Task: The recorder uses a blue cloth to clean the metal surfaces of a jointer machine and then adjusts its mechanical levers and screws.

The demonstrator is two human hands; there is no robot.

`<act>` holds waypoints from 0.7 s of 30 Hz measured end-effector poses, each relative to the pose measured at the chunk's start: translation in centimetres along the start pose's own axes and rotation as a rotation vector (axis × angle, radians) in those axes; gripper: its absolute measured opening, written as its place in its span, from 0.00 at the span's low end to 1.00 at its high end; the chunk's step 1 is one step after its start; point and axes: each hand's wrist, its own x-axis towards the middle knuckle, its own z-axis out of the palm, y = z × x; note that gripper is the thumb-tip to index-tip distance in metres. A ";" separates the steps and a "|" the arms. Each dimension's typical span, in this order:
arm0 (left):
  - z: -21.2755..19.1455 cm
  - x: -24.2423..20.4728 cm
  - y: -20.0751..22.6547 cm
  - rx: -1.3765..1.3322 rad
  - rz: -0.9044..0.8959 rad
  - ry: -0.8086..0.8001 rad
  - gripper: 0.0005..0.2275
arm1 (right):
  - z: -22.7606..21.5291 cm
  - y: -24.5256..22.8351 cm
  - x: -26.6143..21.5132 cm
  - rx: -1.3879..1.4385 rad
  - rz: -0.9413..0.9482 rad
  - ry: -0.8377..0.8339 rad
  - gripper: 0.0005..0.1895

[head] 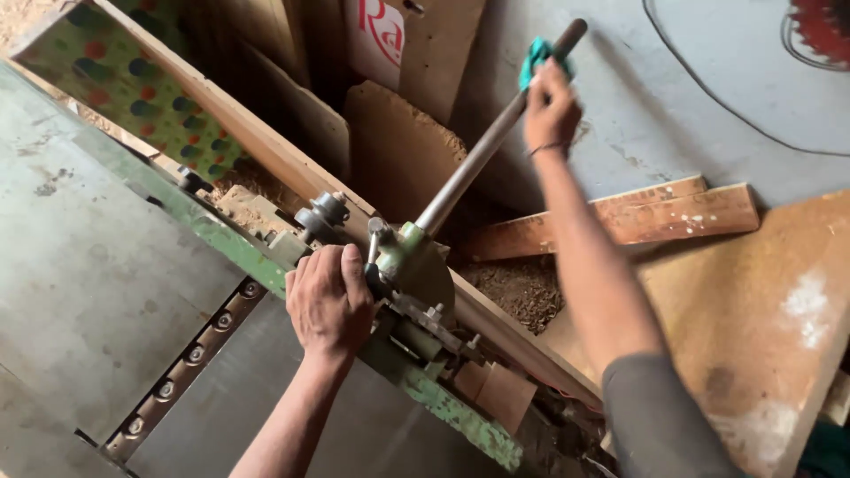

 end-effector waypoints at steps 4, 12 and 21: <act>0.3 -0.2 -0.4 0.003 0.022 -0.028 0.13 | -0.4 -4.9 -10.8 0.369 0.011 0.028 0.24; 0.6 -0.8 -1.1 -0.016 0.059 0.082 0.15 | -18.0 -16.8 -21.6 0.198 0.423 -0.508 0.12; -2.7 -1.9 -4.5 -0.052 0.504 -0.216 0.22 | -22.2 -17.8 -30.2 0.586 0.436 -0.119 0.13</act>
